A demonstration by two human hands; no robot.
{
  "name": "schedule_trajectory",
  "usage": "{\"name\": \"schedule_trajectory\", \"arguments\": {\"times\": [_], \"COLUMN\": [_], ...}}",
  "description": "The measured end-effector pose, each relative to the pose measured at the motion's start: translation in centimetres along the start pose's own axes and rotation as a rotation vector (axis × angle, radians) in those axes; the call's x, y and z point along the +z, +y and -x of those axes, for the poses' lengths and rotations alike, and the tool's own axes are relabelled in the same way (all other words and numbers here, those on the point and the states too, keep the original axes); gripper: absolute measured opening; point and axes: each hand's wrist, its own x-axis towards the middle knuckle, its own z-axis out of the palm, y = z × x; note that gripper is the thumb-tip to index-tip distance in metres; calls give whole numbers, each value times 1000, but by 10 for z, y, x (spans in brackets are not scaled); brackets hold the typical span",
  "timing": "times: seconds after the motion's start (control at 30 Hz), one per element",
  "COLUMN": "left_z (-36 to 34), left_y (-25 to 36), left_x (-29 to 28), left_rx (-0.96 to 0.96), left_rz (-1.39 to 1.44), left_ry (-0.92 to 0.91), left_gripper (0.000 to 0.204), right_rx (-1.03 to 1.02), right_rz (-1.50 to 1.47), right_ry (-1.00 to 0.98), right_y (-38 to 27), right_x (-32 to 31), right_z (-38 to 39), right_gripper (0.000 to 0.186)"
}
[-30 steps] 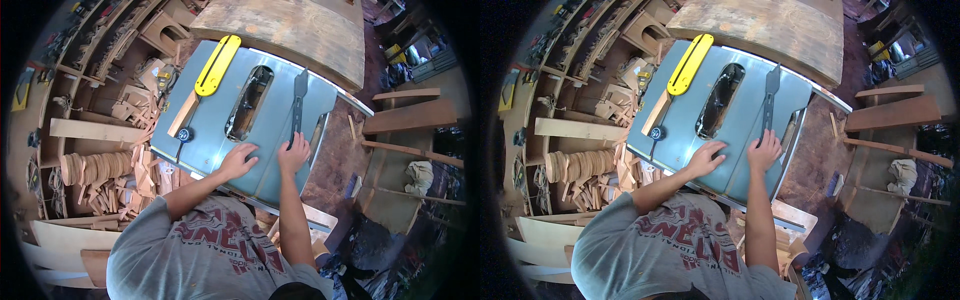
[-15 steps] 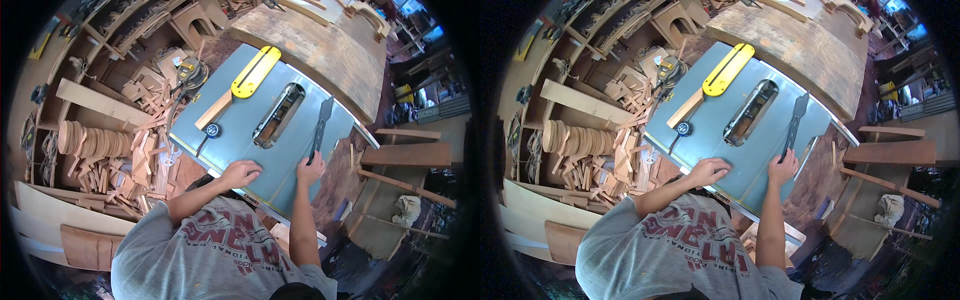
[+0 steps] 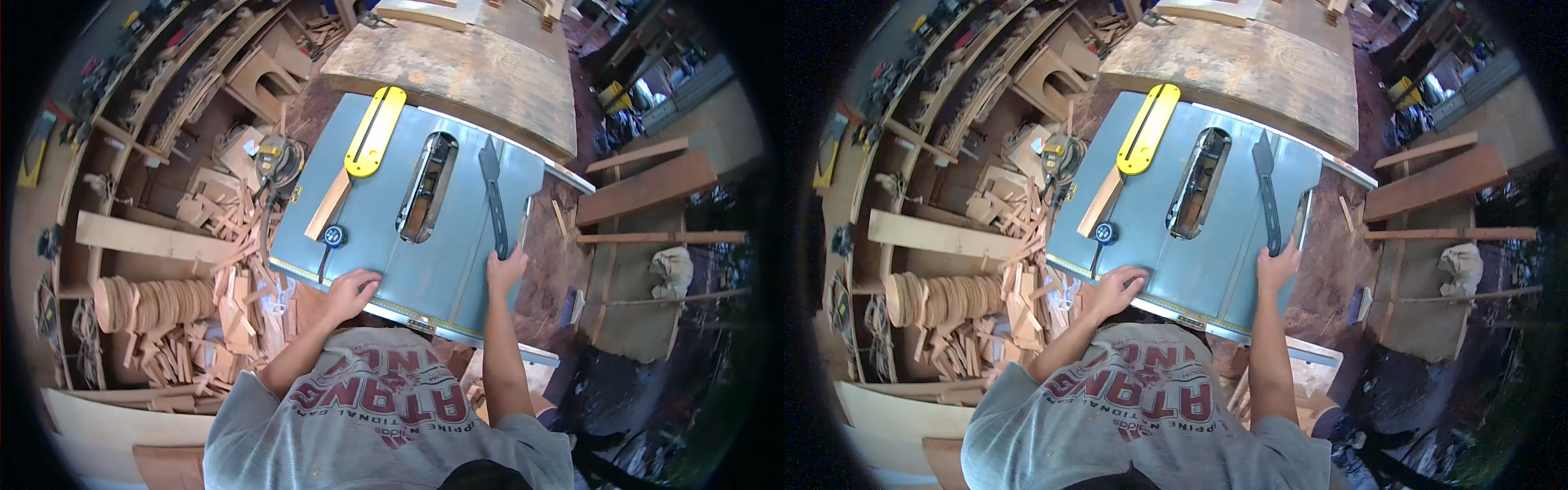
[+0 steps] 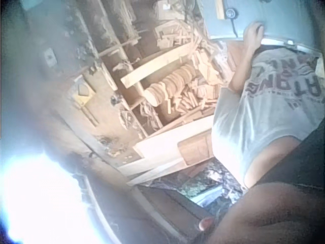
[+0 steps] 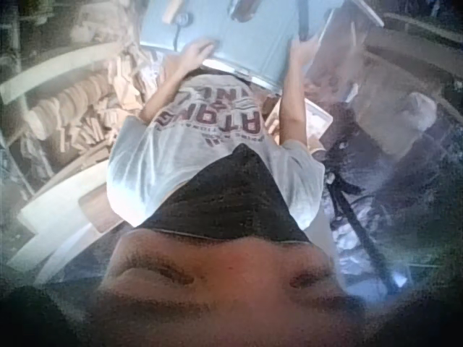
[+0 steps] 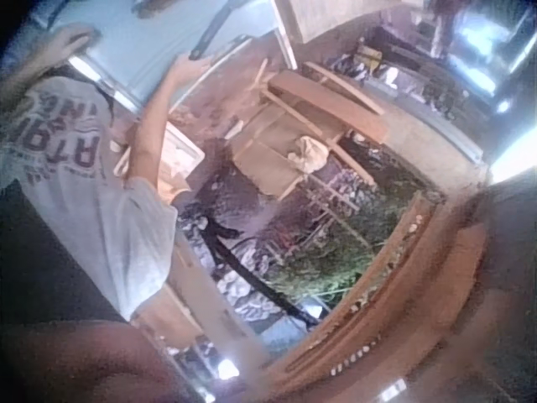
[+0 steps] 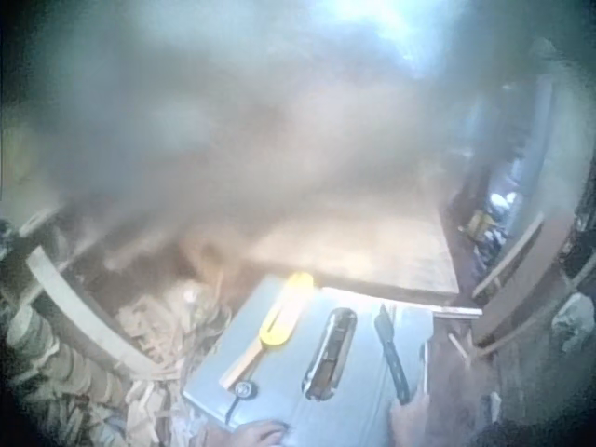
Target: The person changes the blade on a table saw by loosening and tightening the arbor with a wrench and adjusting the blade by hand.
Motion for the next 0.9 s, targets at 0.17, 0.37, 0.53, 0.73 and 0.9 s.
{"name": "schedule_trajectory", "arguments": {"times": [0.17,0.37,0.53,0.73,0.9], "left_z": [20,44,45,43,53], "left_y": [-12,-34,-41,-42,-35], "left_x": [-20,-38,-42,-39,-42], "left_rx": [-108,-259,-284,-250,-252], "left_rz": [-11,-14,-62,-61,-80], "left_ry": [-35,15,31,58,101], "left_gripper": [25,24,24,23,23], "right_rx": [263,461,-136,-185,-216], "right_rz": [55,-686,-531,-535,-496], "right_ry": [-298,-423,-59,-26,-107], "right_y": [23,2,-75,-130,-164], "right_x": [-27,-94,-165,-154,-138], "right_z": [-2,-55,-108,-131,-140], "right_gripper": [58,41,31,26,22]}}
